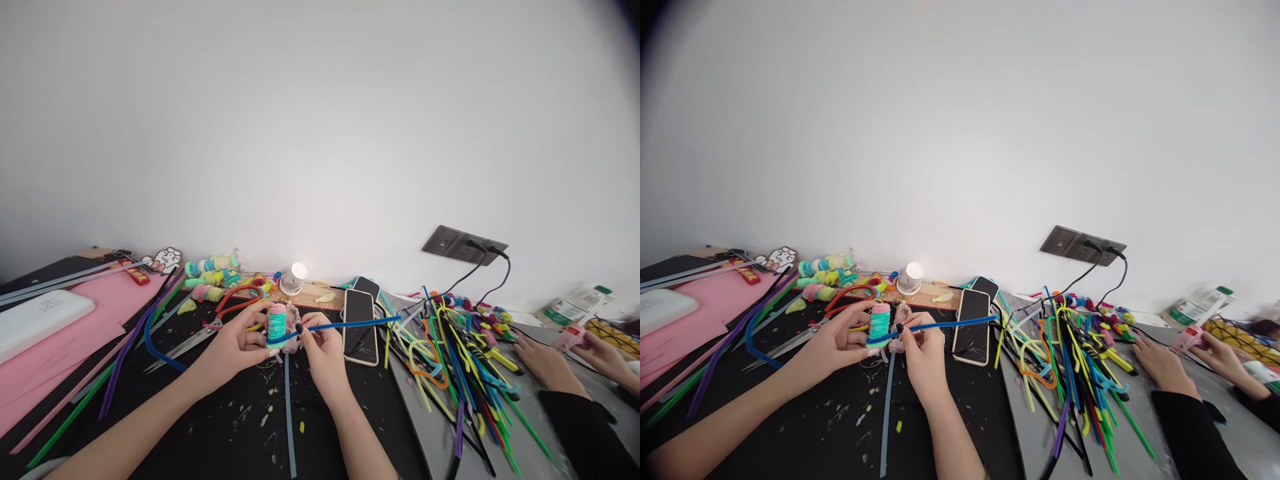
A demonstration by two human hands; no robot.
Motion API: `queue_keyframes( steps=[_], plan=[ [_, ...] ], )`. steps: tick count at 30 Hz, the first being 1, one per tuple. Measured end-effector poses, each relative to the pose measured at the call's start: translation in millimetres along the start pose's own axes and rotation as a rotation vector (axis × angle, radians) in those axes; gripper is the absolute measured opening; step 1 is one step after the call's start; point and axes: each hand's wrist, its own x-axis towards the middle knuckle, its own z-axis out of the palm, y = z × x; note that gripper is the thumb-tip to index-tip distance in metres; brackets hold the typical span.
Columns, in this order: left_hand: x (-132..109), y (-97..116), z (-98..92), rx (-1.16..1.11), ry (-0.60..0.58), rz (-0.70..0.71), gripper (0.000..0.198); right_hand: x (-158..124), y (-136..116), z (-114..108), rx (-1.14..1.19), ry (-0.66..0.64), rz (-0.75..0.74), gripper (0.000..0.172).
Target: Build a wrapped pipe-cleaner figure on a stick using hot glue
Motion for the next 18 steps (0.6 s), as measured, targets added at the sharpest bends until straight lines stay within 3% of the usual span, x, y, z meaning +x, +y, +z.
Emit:
queue_keyframes(
  steps=[18],
  plan=[
    [-0.2, 0.0, -1.3, -0.115, -0.076, -0.045, 0.069, -2.8, 5.6, 6.2, 0.166, -0.072, 0.154, 0.031]
  ],
)
